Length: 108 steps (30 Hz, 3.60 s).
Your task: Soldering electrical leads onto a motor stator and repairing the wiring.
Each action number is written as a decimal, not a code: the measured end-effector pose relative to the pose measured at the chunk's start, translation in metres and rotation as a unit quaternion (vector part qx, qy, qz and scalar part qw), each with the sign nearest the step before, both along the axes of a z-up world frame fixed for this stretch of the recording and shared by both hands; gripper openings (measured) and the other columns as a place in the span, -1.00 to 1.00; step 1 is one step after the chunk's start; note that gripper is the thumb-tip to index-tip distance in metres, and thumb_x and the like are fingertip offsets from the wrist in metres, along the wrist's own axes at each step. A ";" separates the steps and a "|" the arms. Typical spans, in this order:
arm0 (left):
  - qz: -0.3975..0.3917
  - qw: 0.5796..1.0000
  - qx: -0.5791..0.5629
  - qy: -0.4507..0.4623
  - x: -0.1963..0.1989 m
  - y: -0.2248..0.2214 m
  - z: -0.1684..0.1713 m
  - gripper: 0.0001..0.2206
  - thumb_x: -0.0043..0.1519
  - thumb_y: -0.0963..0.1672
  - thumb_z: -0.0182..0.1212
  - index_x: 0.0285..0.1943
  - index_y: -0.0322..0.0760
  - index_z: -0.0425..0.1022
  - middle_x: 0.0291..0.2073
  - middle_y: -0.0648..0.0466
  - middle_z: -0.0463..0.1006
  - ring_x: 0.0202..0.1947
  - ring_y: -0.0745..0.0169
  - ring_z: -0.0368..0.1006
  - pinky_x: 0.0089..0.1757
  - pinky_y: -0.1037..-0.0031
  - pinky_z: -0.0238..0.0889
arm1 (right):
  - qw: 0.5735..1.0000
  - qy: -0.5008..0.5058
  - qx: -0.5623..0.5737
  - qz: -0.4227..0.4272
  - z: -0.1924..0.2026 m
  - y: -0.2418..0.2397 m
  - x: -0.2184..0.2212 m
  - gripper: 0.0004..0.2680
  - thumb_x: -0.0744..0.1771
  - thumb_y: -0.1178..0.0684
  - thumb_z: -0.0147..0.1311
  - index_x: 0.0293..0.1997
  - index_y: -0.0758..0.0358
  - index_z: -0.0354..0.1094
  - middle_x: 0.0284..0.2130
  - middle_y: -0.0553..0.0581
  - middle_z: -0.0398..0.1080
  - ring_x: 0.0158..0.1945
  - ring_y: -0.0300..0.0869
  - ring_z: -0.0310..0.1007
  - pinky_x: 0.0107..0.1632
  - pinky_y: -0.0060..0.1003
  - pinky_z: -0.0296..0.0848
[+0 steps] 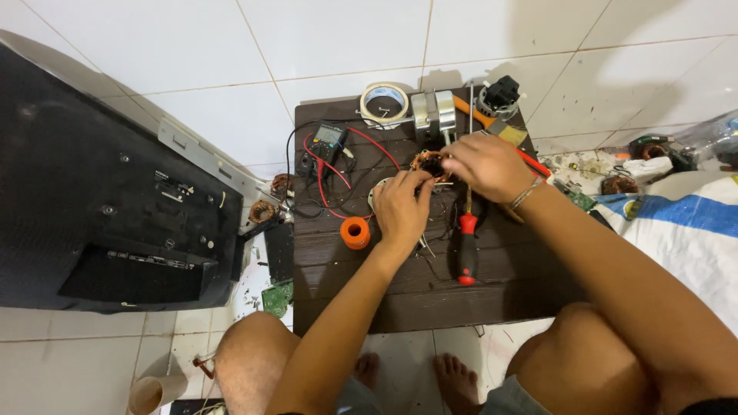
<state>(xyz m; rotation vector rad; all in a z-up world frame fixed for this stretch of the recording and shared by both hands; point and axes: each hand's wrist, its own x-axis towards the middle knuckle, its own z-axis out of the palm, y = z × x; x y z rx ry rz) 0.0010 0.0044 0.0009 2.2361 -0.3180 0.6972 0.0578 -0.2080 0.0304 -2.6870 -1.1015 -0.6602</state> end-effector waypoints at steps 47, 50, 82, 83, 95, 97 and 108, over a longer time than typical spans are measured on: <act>-0.032 0.941 -0.266 0.206 -0.015 0.126 0.037 -0.94 0.25 -0.15 0.23 -0.26 -0.18 0.57 -0.43 0.20 0.56 -0.38 0.45 0.40 -0.25 0.59 0.25 | 0.196 0.130 0.925 -0.298 -0.224 -0.210 -0.216 -0.76 0.29 -0.03 0.04 -0.59 0.02 0.03 -0.71 -0.05 -0.06 -0.59 -0.22 -0.12 -0.45 -0.33 -0.08; -0.068 0.892 -0.384 0.228 -0.020 0.106 0.045 -0.93 0.29 -0.17 0.22 -0.25 -0.25 0.53 -0.58 0.16 0.34 -0.58 0.45 0.27 -0.37 0.45 0.59 | 0.311 0.088 0.922 -0.214 -0.140 -0.214 -0.221 -0.80 0.33 -0.10 0.01 -0.10 0.09 0.48 -0.23 -0.14 0.42 -0.31 -0.31 0.31 -0.19 -0.35 0.35; -0.143 0.927 -0.251 0.240 -0.048 0.004 0.032 -0.89 0.18 -0.09 0.42 -0.17 -0.11 0.69 -0.35 -0.01 0.66 -0.23 0.15 0.58 -0.18 0.32 0.45 | 0.895 0.029 0.444 -0.017 -0.007 0.027 -0.088 -0.88 0.36 0.20 0.19 -0.02 0.27 0.52 -0.24 0.19 0.53 -0.15 0.06 0.56 -0.04 -0.10 0.52; -0.167 0.927 -0.237 0.239 -0.050 0.010 0.036 -0.88 0.16 -0.11 0.43 -0.16 -0.15 0.67 -0.34 -0.05 0.66 -0.22 0.06 0.59 -0.15 0.24 0.44 | 0.892 0.021 0.449 -0.044 -0.006 0.026 -0.087 -0.87 0.36 0.17 0.22 -0.01 0.25 0.52 -0.23 0.18 0.54 -0.12 0.06 0.57 -0.02 -0.10 0.52; 0.059 0.970 -0.207 -0.113 -0.028 0.018 0.012 -0.87 0.15 -0.22 0.40 -0.37 -0.24 0.50 -0.51 0.04 0.51 -0.43 -0.10 0.55 -0.36 0.35 0.42 | 0.482 0.129 0.850 -0.171 -0.004 0.019 -0.068 -0.79 0.37 -0.14 0.04 -0.26 0.19 0.40 -0.78 0.16 0.18 -0.73 -0.16 0.24 -0.62 -0.38 0.20; 0.046 0.973 -0.193 -0.118 -0.024 0.019 0.012 -0.87 0.16 -0.21 0.40 -0.38 -0.22 0.50 -0.51 0.08 0.49 -0.42 -0.05 0.54 -0.35 0.36 0.41 | 0.465 0.125 0.857 -0.183 -0.024 0.003 -0.058 -0.76 0.37 -0.15 0.03 -0.28 0.21 0.43 -0.80 0.16 0.15 -0.75 -0.15 0.22 -0.63 -0.39 0.17; 0.002 0.981 -0.155 -0.117 -0.022 0.018 0.004 -0.87 0.15 -0.19 0.42 -0.41 -0.24 0.53 -0.47 0.09 0.47 -0.24 -0.03 0.56 -0.06 0.23 0.35 | 0.488 0.116 0.833 -0.233 -0.052 -0.004 -0.053 -0.77 0.36 -0.07 0.10 -0.38 0.28 0.43 -0.86 0.19 0.10 -0.80 -0.13 0.17 -0.70 -0.35 0.10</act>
